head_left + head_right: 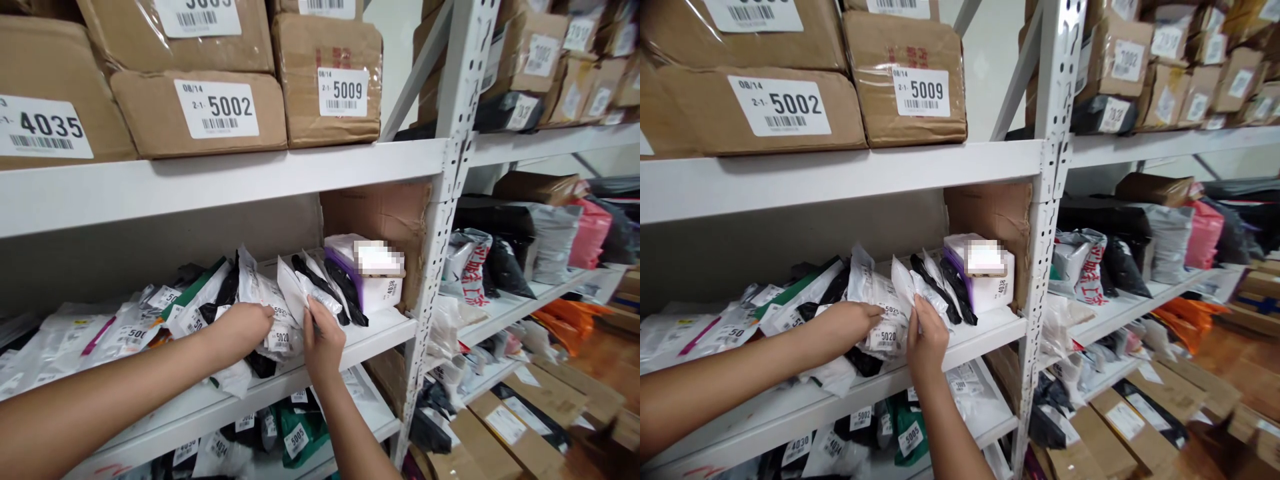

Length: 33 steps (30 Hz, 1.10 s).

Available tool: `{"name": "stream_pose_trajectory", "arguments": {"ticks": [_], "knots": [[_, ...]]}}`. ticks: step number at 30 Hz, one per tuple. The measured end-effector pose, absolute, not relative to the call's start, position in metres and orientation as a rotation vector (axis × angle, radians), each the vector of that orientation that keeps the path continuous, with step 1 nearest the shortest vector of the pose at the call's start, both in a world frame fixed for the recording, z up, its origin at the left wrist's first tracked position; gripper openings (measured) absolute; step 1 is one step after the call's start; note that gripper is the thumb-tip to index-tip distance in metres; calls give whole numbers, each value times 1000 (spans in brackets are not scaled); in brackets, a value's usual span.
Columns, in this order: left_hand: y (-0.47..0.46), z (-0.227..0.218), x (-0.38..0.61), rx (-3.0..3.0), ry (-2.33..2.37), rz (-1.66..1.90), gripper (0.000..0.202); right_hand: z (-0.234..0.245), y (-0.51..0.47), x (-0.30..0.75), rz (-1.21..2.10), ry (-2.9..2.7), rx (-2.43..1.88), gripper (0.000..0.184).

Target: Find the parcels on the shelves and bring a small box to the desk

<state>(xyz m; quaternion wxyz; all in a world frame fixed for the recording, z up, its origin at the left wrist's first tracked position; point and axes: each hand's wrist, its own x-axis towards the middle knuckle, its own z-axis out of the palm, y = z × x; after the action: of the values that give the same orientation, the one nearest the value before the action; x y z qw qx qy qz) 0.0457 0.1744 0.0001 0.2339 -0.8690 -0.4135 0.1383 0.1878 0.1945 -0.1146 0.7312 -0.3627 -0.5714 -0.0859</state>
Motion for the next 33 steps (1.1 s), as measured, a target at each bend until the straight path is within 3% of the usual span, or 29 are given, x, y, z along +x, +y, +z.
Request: {"name": "stream_pose_trajectory", "arguments": {"ticks": [11,17,23,29,33], "knots": [[205,41,78,-2446,-1074,334,22,-114,194,191,-83,-1163,-779,23],[212,49,72,-2538,-1042,326,21,-122,165,175,-331,-1397,-507,28],[214,58,63,-2598,-995,375,18,-134,158,144,-116,-1549,-777,30],[191,68,32,-2496,-1158,256,62,-135,162,149,144,-1376,-817,18],[182,71,28,-2388,-1225,454,39,-135,163,147,103,-1301,-803,7]]}}
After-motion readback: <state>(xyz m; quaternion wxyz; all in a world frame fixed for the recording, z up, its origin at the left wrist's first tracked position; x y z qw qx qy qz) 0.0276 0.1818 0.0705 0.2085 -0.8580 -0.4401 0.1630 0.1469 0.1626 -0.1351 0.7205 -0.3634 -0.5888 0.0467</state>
